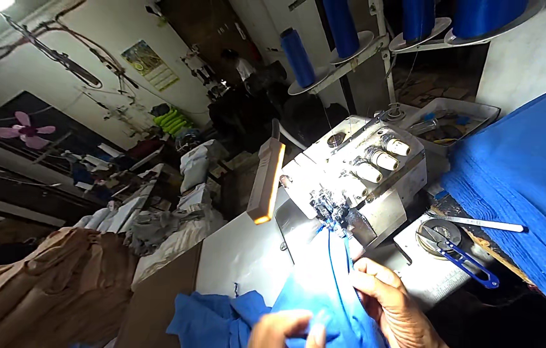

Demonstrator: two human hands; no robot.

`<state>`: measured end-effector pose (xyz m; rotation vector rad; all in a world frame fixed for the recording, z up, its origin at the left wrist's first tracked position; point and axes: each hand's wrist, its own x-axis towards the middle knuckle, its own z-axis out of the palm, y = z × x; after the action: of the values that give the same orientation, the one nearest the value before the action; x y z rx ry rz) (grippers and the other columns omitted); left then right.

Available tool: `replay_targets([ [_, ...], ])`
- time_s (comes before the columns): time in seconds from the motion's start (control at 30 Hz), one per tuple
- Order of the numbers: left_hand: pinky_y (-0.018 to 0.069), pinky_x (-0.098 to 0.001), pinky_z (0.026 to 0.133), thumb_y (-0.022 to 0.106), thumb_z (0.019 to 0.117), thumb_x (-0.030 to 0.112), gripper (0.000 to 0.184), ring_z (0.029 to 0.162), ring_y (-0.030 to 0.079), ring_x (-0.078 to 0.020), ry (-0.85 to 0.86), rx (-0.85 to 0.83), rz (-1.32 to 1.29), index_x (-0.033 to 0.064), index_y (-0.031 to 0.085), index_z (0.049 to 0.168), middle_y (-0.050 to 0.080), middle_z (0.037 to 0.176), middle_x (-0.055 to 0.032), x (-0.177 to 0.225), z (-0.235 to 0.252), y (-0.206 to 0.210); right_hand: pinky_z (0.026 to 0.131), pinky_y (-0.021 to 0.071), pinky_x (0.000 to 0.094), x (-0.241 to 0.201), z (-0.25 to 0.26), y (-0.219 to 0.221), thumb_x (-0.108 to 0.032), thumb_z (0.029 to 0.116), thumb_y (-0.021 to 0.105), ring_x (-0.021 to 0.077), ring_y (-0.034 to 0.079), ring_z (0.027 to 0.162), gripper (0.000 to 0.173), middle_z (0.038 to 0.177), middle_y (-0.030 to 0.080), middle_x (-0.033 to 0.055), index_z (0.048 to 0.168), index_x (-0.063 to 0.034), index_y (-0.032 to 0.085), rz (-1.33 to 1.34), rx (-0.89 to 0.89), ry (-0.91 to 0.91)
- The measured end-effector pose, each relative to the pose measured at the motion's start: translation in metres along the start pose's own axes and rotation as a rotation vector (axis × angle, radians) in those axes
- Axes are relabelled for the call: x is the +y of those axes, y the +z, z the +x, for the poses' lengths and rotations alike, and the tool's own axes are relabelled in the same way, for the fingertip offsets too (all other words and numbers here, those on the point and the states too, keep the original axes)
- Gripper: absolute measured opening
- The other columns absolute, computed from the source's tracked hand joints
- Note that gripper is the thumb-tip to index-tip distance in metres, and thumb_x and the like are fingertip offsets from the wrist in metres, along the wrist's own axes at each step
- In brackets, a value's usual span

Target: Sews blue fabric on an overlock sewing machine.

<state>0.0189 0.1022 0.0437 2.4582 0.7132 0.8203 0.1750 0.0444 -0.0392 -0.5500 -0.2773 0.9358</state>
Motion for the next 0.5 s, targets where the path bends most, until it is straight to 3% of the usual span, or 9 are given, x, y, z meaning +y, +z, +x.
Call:
replay_targets([
  [0.03,0.0588,-0.033,0.075,0.071,0.0935,0.023,0.035,0.097,0.067,-0.0195,-0.089,0.017,0.091,-0.0061,0.066,0.112,0.067,0.106,-0.0168,-0.006,0.006,0.0,0.051,0.0462,0.0194,-0.002,0.001,-0.003,-0.006,0.0946,0.061,0.0049,0.054,0.054,0.011,0.064,0.057,0.0007,0.085,-0.0046,0.065,-0.134,0.031,-0.104],
  [0.1,0.055,-0.0472,0.093,0.076,0.0872,0.041,0.067,0.115,0.063,-0.0299,-0.241,-0.064,0.219,-0.0066,0.059,0.13,0.065,0.124,-0.0214,-0.019,0.016,0.004,0.049,0.0462,0.0206,-0.008,0.005,-0.011,-0.009,0.0929,0.061,0.0067,0.055,0.055,0.01,0.064,0.057,0.001,0.083,-0.0063,0.064,-0.405,0.094,-0.291],
  [0.13,0.0539,-0.052,0.094,0.078,0.0839,0.045,0.07,0.112,0.065,-0.0315,-0.274,-0.103,0.258,-0.005,0.061,0.13,0.067,0.121,-0.0201,-0.025,0.018,0.008,0.05,0.0468,0.0219,-0.013,0.007,-0.014,-0.01,0.0915,0.062,0.0083,0.056,0.056,0.01,0.064,0.057,0.0015,0.082,-0.0073,0.064,-0.508,0.114,-0.356],
  [0.17,0.0571,-0.0497,0.086,0.079,0.0825,0.043,0.058,0.1,0.07,-0.0257,-0.284,-0.115,0.274,0.0,0.069,0.12,0.072,0.108,-0.0135,-0.03,0.018,0.011,0.05,0.0461,0.0225,-0.018,0.009,-0.017,-0.011,0.0896,0.063,0.009,0.056,0.056,0.01,0.063,0.057,0.0011,0.08,-0.0088,0.064,-0.587,0.133,-0.403],
  [0.23,0.0602,-0.035,0.068,0.076,0.0847,0.027,0.023,0.074,0.071,-0.0086,-0.276,-0.127,0.188,0.0095,0.075,0.099,0.074,0.082,0.0005,-0.035,0.018,0.007,0.049,0.042,0.0209,-0.024,0.012,-0.02,-0.013,0.0857,0.065,0.0073,0.052,0.055,0.009,0.062,0.053,-0.0012,0.077,-0.0116,0.062,-0.668,0.144,-0.438],
  [0.33,0.0591,-0.0263,0.069,0.071,0.0856,0.008,0.011,0.075,0.068,-0.0044,-0.232,-0.081,0.052,0.0029,0.074,0.095,0.073,0.083,-0.0021,-0.04,0.024,-0.025,0.048,0.043,0.0177,-0.022,0.008,-0.023,-0.008,0.0821,0.071,0.0037,0.052,0.054,0.009,0.063,0.055,-0.0034,0.082,-0.0102,0.062,-0.625,0.09,-0.36],
  [0.43,0.0573,-0.0225,0.069,0.066,0.0893,0.009,0.014,0.076,0.068,-0.0019,-0.299,-0.026,0.113,0.0027,0.075,0.098,0.073,0.085,-0.0019,-0.04,0.035,-0.056,0.049,0.0513,0.0221,-0.017,-0.002,-0.017,-0.001,0.0801,0.071,0.0064,0.059,0.056,0.024,0.068,0.061,-0.0032,0.102,-0.0058,0.063,-0.565,0.035,-0.159],
  [0.5,0.0569,-0.0213,0.066,0.065,0.0891,0.007,0.015,0.073,0.067,-0.0014,-0.305,0.012,0.088,0.0034,0.074,0.1,0.073,0.083,0.0002,-0.041,0.043,-0.06,0.053,0.0554,0.0246,-0.017,-0.005,-0.014,0.002,0.0796,0.072,0.0085,0.062,0.06,0.031,0.072,0.062,-0.002,0.108,-0.0048,0.061,-0.522,-0.001,-0.076],
])
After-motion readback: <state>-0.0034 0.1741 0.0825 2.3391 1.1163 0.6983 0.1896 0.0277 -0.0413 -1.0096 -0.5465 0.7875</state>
